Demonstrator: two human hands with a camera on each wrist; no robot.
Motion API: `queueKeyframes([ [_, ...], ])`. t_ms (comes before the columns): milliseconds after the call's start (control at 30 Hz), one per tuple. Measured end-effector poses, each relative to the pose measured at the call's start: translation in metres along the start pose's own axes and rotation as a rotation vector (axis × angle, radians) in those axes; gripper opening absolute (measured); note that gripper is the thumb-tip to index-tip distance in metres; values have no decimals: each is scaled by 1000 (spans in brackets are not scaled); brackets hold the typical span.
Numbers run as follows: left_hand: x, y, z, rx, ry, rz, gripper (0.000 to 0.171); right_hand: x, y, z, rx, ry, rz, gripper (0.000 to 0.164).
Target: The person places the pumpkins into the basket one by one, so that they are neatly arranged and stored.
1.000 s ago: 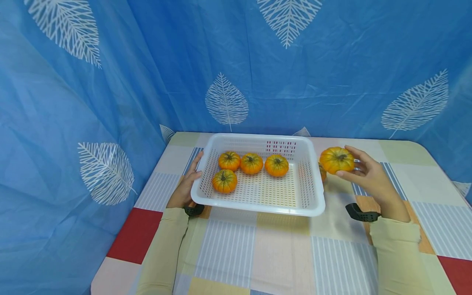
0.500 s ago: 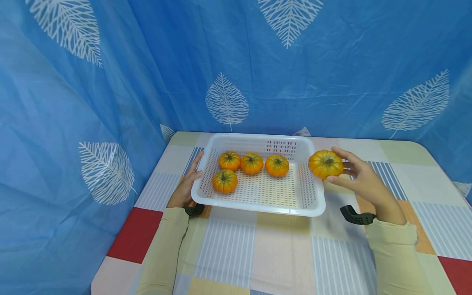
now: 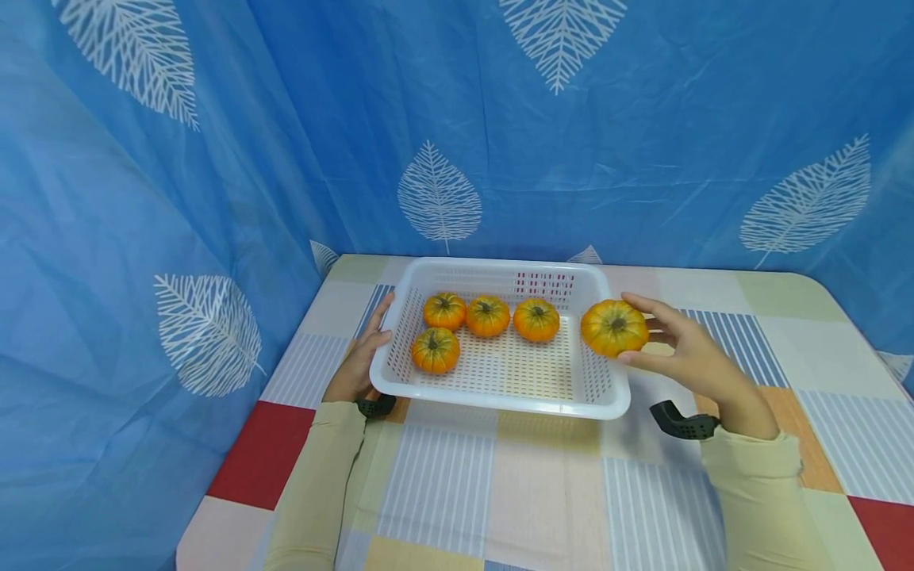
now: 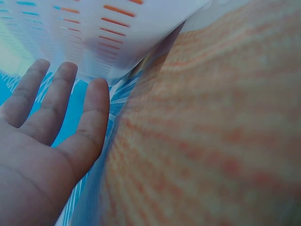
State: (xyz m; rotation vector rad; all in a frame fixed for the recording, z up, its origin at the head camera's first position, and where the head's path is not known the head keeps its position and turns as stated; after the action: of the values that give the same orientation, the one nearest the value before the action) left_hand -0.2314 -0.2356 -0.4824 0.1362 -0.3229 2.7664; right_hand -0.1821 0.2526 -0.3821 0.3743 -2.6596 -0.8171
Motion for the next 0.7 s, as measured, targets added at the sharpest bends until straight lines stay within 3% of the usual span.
queueKeyframes([
  [267,1,1,-1,-16,-10,-14,89,-1,-2,-6,-25,-6,-60,85],
  [700,2,3,4,-33,4,-31,89,5,-2,-15,-90,83,-119,81],
])
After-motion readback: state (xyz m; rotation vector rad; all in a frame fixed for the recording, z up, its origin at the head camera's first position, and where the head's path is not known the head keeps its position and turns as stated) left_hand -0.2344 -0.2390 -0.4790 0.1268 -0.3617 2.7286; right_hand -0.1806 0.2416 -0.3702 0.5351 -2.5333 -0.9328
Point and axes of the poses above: each hand's wrist, its own x-axis towards the middle knuckle, its own y-axis out of the back of the hand, z = x × y, the point moved 1 cm from there along x, towards the middle knuckle, and after that the axes turned 3 degrees about -y, right-handed, at the moved point
